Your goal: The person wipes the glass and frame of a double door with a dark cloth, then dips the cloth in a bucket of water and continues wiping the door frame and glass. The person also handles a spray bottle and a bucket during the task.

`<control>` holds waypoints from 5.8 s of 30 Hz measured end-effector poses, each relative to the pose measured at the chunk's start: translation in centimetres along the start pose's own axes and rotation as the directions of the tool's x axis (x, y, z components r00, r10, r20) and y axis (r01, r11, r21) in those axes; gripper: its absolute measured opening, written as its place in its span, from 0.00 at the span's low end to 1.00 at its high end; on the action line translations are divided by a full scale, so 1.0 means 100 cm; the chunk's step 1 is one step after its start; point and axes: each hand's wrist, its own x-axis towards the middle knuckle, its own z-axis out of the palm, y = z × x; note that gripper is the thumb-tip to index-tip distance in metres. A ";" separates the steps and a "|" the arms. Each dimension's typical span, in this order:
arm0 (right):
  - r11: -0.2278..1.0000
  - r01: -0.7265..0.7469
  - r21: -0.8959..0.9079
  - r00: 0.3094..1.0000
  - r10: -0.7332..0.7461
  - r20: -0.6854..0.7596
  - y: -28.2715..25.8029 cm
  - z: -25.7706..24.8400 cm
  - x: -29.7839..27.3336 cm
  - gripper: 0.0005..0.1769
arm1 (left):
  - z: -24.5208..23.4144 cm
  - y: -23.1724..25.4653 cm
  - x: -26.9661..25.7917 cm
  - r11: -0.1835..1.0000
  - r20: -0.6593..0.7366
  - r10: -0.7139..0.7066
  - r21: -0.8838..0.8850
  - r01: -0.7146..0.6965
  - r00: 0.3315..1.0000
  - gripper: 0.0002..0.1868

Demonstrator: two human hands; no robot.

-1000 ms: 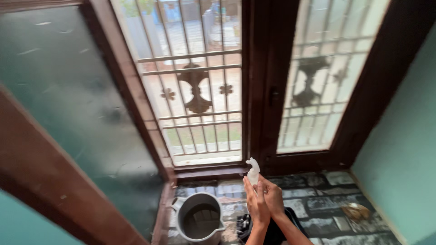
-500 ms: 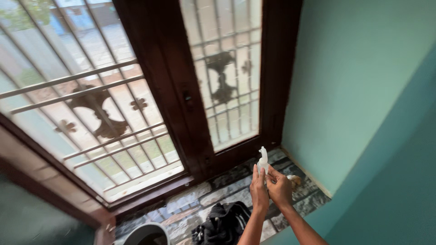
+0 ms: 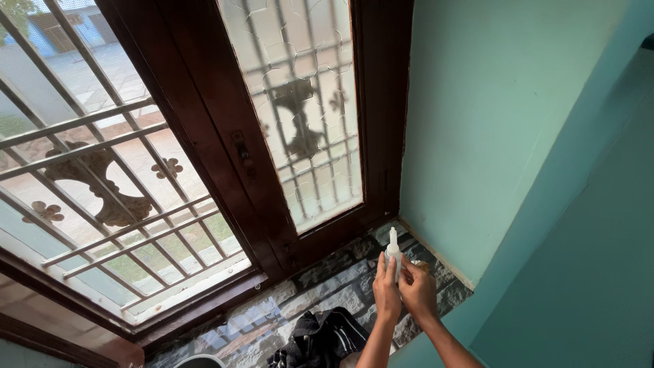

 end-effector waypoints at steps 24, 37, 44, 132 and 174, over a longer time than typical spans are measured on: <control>0.934 0.150 0.323 0.980 -0.097 -0.175 -0.063 0.003 -0.043 0.09 | -0.039 0.071 -0.044 0.976 -0.102 0.190 0.131 -0.176 0.977 0.38; 0.892 0.424 0.155 0.776 -0.446 0.445 -0.107 0.098 -0.116 0.14 | -0.186 0.071 -0.108 0.720 -0.390 0.334 0.694 0.035 0.858 0.23; 0.874 0.477 -0.095 0.663 -0.287 0.691 -0.078 0.135 -0.163 0.28 | -0.231 0.006 -0.132 0.775 -0.504 0.304 0.624 0.099 0.808 0.22; 0.359 0.908 0.215 -0.012 -0.491 0.871 -0.247 0.245 -0.236 0.05 | -0.438 0.045 -0.161 0.125 -0.409 0.030 0.907 0.402 0.912 0.09; 0.601 0.626 0.496 0.282 -0.768 0.575 -0.282 0.184 -0.247 0.04 | -0.378 0.124 -0.225 0.633 -0.621 0.528 0.743 0.220 0.580 0.06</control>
